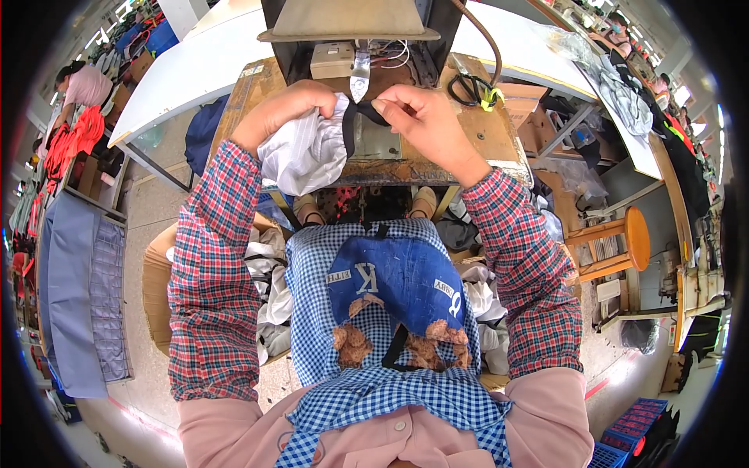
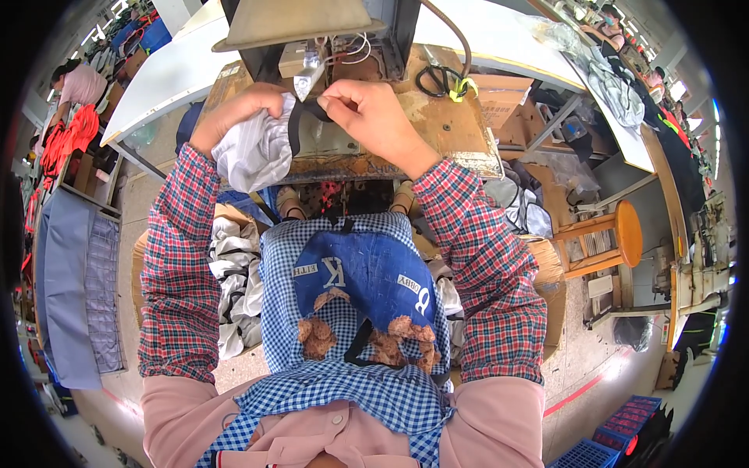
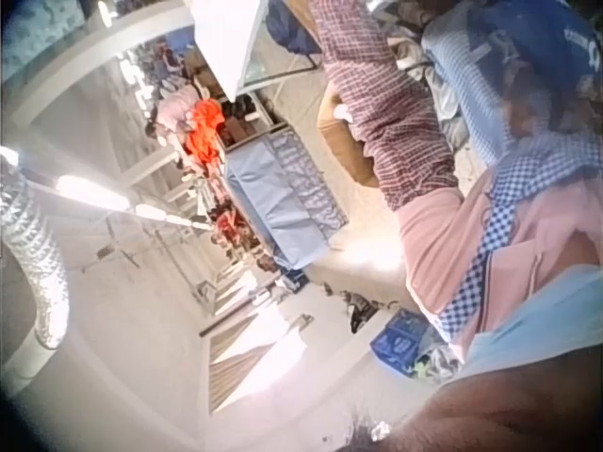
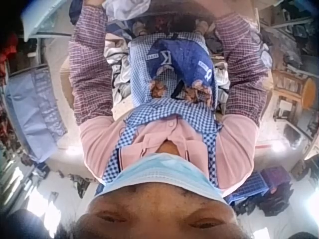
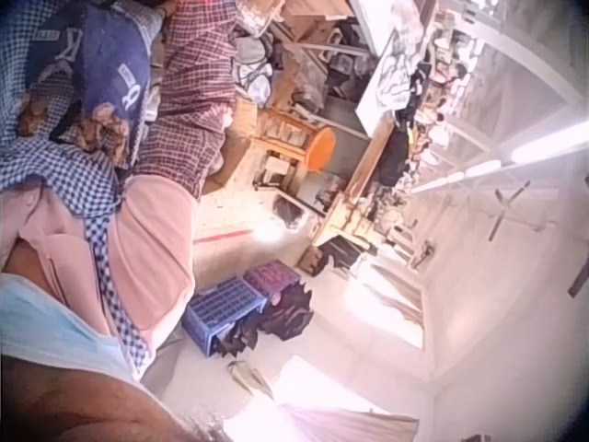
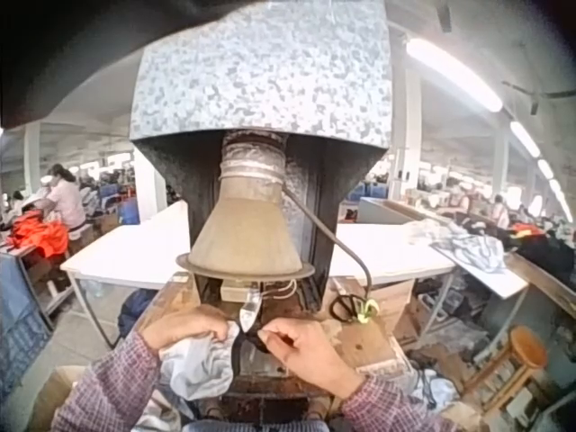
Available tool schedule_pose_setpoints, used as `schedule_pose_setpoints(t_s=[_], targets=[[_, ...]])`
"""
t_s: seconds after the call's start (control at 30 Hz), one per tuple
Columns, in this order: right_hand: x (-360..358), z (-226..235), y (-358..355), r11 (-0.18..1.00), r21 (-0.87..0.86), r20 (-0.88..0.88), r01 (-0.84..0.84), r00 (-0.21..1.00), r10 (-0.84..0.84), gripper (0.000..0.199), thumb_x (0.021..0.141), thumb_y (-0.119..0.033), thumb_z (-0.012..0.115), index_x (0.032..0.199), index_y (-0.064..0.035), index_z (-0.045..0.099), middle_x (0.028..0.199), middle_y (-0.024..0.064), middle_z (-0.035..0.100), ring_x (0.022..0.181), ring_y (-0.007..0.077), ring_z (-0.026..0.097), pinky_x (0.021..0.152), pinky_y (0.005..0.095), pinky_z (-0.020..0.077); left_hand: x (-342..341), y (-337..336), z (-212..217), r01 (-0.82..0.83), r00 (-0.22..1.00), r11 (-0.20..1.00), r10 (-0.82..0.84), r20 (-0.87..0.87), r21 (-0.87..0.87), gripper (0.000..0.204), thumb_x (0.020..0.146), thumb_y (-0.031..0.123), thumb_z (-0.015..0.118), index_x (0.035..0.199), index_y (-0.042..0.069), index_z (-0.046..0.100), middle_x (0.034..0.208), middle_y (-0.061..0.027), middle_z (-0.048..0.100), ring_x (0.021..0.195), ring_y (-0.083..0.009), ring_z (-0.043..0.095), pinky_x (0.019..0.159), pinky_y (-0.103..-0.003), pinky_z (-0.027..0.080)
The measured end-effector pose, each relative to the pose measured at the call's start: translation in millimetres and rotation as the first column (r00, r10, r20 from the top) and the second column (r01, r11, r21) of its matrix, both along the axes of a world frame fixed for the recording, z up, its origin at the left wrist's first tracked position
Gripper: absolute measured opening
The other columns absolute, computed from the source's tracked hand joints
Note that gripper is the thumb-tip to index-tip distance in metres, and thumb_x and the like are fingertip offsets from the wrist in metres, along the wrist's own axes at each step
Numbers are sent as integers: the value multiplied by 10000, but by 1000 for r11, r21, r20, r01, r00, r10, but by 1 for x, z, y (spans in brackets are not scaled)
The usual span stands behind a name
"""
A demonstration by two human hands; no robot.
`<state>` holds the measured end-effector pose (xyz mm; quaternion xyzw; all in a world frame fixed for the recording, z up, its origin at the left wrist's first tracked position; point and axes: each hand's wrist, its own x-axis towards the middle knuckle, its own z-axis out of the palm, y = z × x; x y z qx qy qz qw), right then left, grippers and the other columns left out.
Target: Assembling face masks by attaching elastic ear straps to the mask fabric using a machine press.
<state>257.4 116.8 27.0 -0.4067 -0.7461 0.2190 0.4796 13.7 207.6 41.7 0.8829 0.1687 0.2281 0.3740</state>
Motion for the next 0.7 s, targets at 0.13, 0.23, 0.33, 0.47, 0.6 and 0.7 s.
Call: schedule_pose_setpoints(t_s=[0.13, 0.23, 0.33, 0.47, 0.6, 0.7], targets=[[0, 0, 1, 1000, -5, 3, 0, 1000, 0, 144, 894, -142, 642, 907, 0, 666, 656, 66, 601, 552, 85, 499, 527, 259, 429, 2, 4, 0, -59, 997, 987, 50, -65, -146, 171, 799, 107, 526, 714, -33, 477, 763, -43, 505, 736, -134, 446, 701, -273, 405], [0, 1, 1, 1000, -6, 2, -2, 1000, 2, 145, 895, -142, 641, 908, 1, 665, 661, 63, 602, 555, 80, 497, 528, 258, 429, 2, 1, -2, -51, 998, 993, 47, -41, -104, 190, 816, 162, 513, 736, 1, 452, 738, -50, 494, 710, -153, 439, 693, -286, 399], [1, 1, 1, 1000, -18, -4, -3, 1000, 3, 148, 897, -144, 642, 907, 1, 665, 657, 56, 598, 559, 73, 496, 527, 255, 429, 3, -7, 1, -91, 996, 993, 90, -9, -82, 193, 805, 157, 515, 728, -8, 452, 735, -35, 494, 709, -131, 429, 694, -276, 395], [3, 1, 2, 1000, -27, -1, 8, 1000, -8, 153, 900, -147, 643, 902, 5, 664, 641, 42, 582, 555, 65, 489, 523, 250, 425, 9, -19, 5, -201, 979, 949, 200, -32, -243, 184, 801, 153, 522, 747, -15, 470, 734, -29, 494, 706, -126, 428, 694, -270, 396], [2, 1, 2, 999, -38, -1, 3, 1000, -4, 163, 906, -156, 643, 902, 6, 661, 632, 29, 576, 550, 64, 501, 522, 245, 431, 4, -23, 7, -231, 969, 931, 246, 17, -282, 162, 782, 152, 538, 757, -8, 523, 742, -10, 508, 703, -105, 453, 684, -256, 406], [3, 2, 2, 996, -83, -43, -22, 999, 18, 172, 913, -167, 642, 910, 5, 658, 630, 13, 573, 554, 63, 523, 526, 239, 441, 3, -24, 8, -229, 968, 923, 249, 26, -310, 181, 763, 162, 555, 823, -7, 577, 778, -1, 544, 713, -96, 484, 688, -244, 416]])
